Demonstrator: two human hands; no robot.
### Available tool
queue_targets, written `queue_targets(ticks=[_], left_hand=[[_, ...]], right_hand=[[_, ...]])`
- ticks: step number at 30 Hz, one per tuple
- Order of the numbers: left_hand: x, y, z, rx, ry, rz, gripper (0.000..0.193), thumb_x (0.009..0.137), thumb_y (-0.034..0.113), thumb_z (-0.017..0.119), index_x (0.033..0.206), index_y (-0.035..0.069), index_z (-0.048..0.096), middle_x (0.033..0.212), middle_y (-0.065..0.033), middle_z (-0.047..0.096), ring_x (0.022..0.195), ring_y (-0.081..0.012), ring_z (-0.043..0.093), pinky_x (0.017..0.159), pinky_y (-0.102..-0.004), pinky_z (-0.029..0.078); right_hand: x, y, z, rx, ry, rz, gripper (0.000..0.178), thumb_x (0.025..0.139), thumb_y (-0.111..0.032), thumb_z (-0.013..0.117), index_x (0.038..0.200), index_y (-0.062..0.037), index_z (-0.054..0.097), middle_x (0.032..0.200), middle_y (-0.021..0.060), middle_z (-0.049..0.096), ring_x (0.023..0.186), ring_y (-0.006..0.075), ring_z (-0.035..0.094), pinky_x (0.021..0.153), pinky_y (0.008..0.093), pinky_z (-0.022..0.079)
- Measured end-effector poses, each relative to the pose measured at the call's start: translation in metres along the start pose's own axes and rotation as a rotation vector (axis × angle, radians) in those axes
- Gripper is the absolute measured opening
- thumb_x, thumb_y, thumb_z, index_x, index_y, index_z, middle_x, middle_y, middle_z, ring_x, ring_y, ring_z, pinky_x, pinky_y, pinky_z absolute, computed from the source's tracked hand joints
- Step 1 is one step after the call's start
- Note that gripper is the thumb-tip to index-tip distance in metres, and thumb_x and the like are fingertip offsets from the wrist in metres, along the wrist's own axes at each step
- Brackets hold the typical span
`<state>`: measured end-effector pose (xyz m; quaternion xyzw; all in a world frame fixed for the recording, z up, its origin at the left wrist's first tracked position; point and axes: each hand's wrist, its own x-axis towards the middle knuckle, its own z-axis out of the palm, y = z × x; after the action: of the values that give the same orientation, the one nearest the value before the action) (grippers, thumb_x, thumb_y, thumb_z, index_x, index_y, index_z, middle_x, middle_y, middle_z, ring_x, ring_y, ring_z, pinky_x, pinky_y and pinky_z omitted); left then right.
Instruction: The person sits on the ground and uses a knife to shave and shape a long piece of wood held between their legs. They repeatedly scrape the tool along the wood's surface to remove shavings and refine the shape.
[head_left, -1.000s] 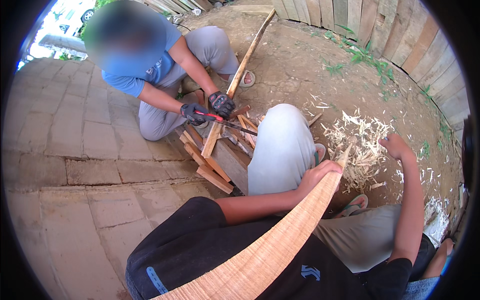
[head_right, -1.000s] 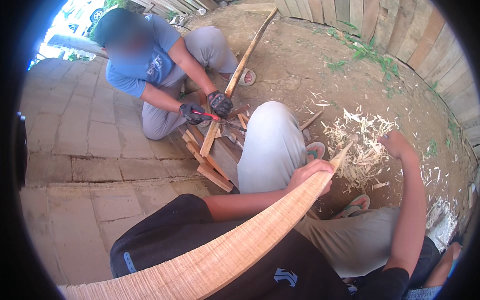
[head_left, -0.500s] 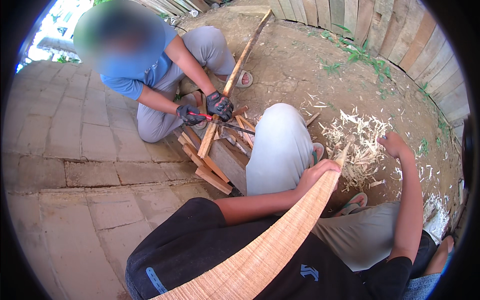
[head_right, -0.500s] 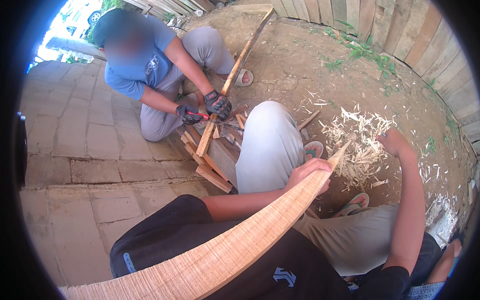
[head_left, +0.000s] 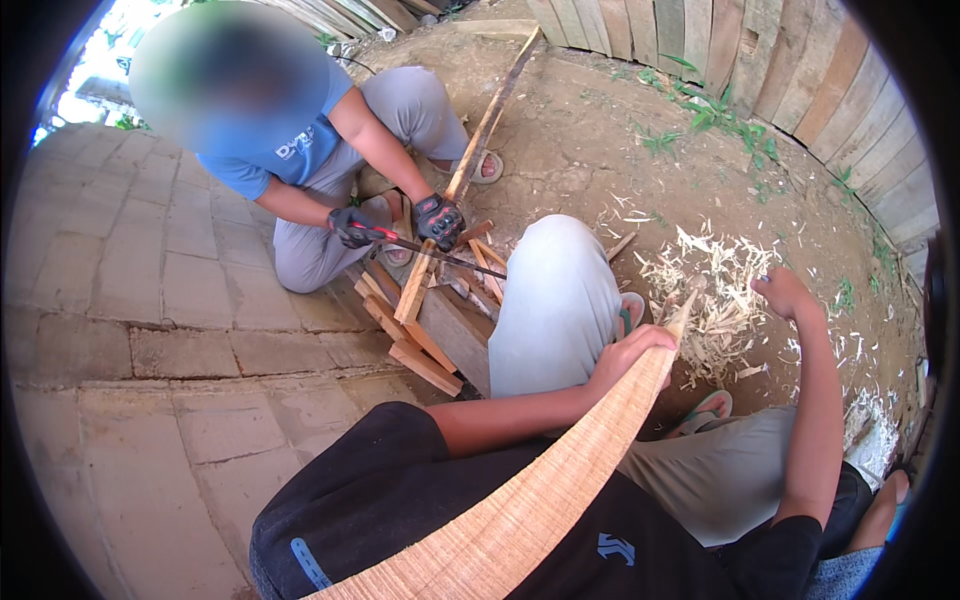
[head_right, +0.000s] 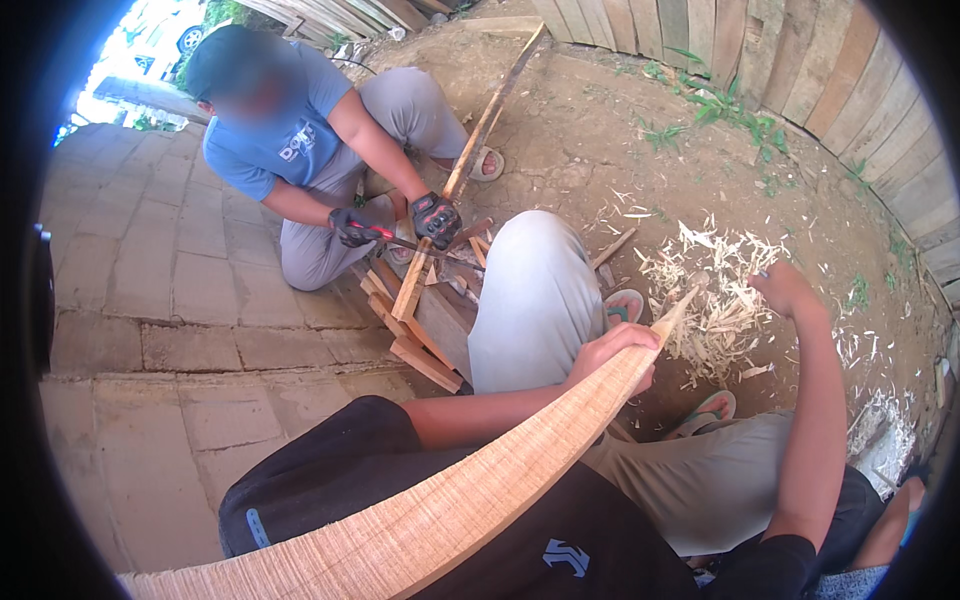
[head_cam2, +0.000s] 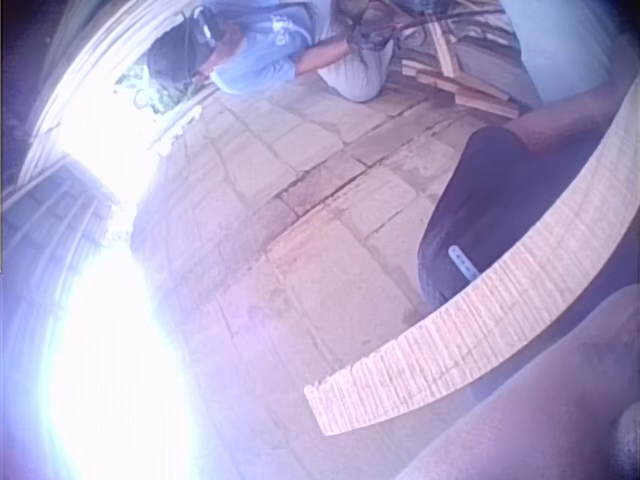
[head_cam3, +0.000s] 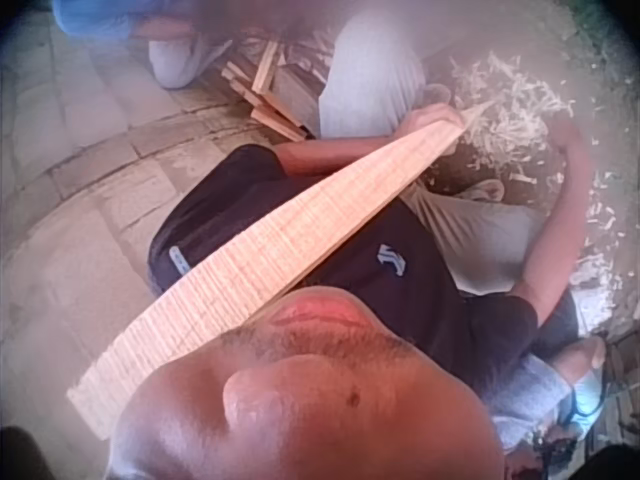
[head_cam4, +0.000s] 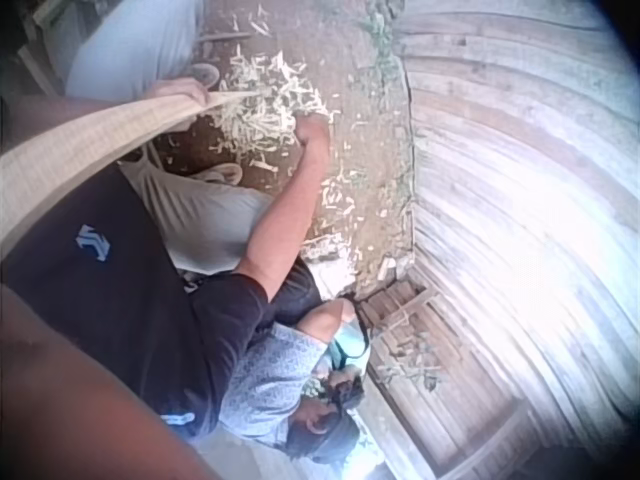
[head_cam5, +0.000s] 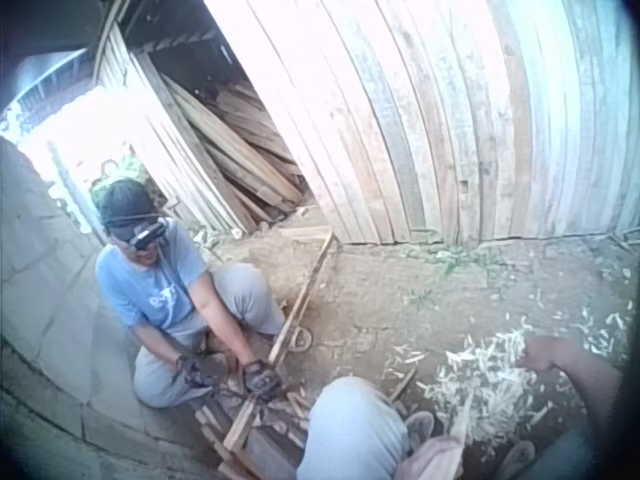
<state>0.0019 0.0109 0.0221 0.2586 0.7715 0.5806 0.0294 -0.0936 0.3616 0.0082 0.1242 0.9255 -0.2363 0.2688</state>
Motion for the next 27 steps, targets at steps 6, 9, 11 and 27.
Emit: queue_targets(ticks=[6, 9, 11, 27], left_hand=[[0.003, 0.005, -0.001, -0.020, -0.019, 0.016, 0.040, 0.081, 0.003, 0.077, 0.115, 0.011, 0.058, 0.111, -0.0090, 0.066, 0.089, -0.0292, 0.072, 0.074, -0.0363, 0.057], [0.004, 0.007, -0.001, 0.003, -0.017, 0.026, 0.040, 0.081, 0.002, 0.077, 0.115, 0.011, 0.058, 0.111, -0.0089, 0.066, 0.090, -0.0288, 0.071, 0.073, -0.0363, 0.057], [0.003, 0.006, 0.000, 0.008, -0.015, 0.017, 0.040, 0.080, 0.002, 0.077, 0.114, 0.010, 0.059, 0.111, -0.0086, 0.066, 0.089, -0.0262, 0.072, 0.075, -0.0343, 0.057], [0.014, 0.003, 0.005, -0.177, -0.016, 0.093, 0.035, 0.083, -0.002, 0.082, 0.114, 0.003, 0.066, 0.112, -0.0115, 0.068, 0.096, -0.0190, 0.067, 0.085, -0.0298, 0.054]], right_hand=[[0.006, 0.014, 0.003, -0.021, 0.040, -0.067, 0.047, 0.097, -0.038, 0.066, 0.095, 0.0095, 0.068, 0.085, 0.0273, 0.071, 0.071, 0.0369, 0.072, 0.068, 0.0472, 0.056], [0.005, 0.013, 0.001, -0.017, 0.017, -0.053, 0.047, 0.098, -0.037, 0.066, 0.094, 0.0094, 0.068, 0.083, 0.0263, 0.071, 0.068, 0.0354, 0.071, 0.064, 0.0465, 0.055], [0.006, 0.016, 0.001, -0.022, 0.028, -0.076, 0.046, 0.098, -0.037, 0.066, 0.094, 0.0091, 0.068, 0.083, 0.0258, 0.071, 0.067, 0.0347, 0.071, 0.063, 0.0461, 0.055], [0.008, 0.043, 0.009, -0.062, 0.170, -0.040, 0.062, 0.100, -0.050, 0.063, 0.105, 0.0112, 0.068, 0.099, 0.0278, 0.072, 0.084, 0.0394, 0.071, 0.082, 0.0495, 0.054]])
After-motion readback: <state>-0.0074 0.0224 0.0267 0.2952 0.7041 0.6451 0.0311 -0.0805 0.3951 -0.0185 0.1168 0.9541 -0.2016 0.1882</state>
